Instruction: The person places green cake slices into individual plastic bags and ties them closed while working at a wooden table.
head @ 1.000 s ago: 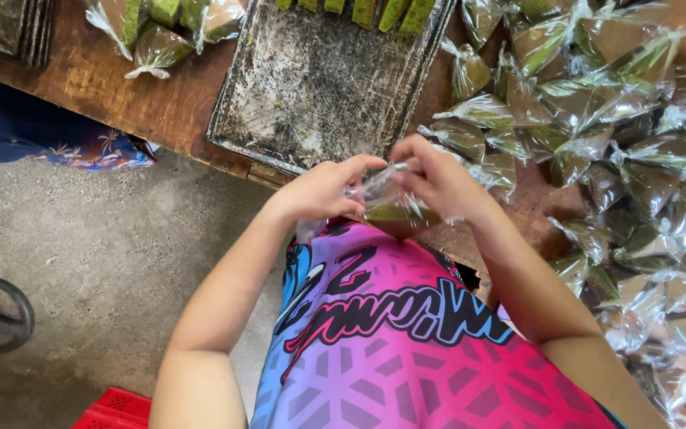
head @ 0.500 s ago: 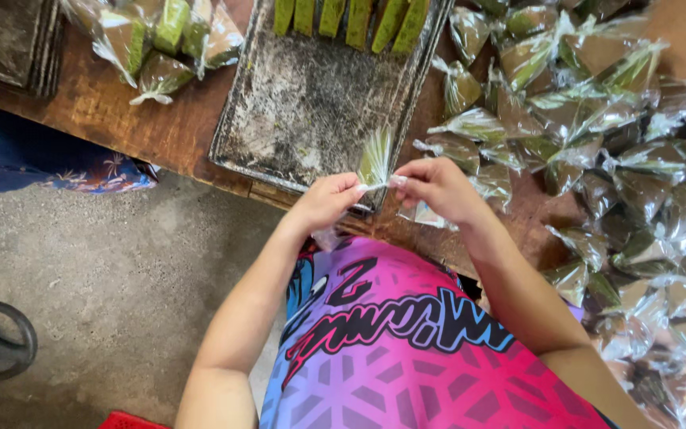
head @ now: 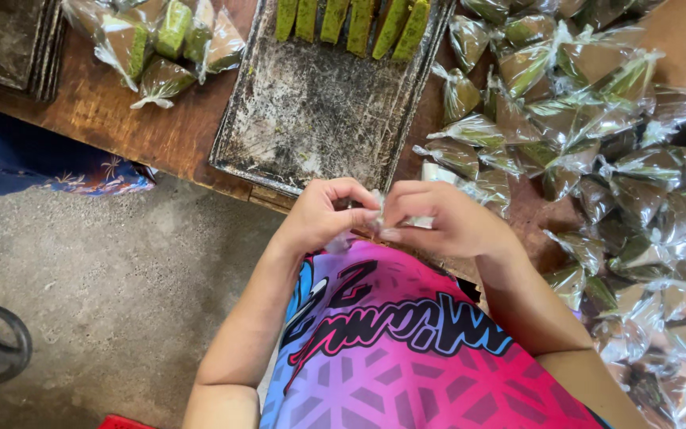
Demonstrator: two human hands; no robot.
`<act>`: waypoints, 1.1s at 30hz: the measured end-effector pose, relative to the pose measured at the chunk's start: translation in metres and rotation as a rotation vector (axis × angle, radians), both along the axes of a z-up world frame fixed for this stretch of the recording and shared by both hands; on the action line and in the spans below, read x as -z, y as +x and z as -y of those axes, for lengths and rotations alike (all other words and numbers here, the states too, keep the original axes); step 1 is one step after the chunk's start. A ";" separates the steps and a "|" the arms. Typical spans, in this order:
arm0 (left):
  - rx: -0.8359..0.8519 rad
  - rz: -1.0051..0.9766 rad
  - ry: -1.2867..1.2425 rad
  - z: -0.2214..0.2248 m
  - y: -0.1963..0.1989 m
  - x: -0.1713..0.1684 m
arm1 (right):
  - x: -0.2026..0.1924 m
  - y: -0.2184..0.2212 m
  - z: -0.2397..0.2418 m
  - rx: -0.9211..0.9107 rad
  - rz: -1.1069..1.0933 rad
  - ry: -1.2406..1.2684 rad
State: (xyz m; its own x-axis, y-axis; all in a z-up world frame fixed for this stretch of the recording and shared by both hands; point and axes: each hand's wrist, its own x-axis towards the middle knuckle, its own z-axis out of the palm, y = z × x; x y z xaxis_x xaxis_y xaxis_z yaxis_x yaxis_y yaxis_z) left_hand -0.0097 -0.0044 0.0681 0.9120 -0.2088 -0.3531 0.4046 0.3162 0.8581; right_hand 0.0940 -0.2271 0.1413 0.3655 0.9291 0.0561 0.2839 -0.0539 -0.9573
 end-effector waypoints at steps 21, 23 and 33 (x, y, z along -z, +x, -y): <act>-0.009 0.109 0.786 0.020 0.011 0.032 | 0.058 -0.018 -0.023 0.218 0.526 -0.016; 0.009 0.175 0.622 0.022 0.016 0.026 | 0.067 -0.015 -0.025 0.206 0.585 0.060; -0.146 0.535 1.219 0.044 0.001 0.030 | 0.172 -0.035 -0.019 0.673 -0.740 -0.108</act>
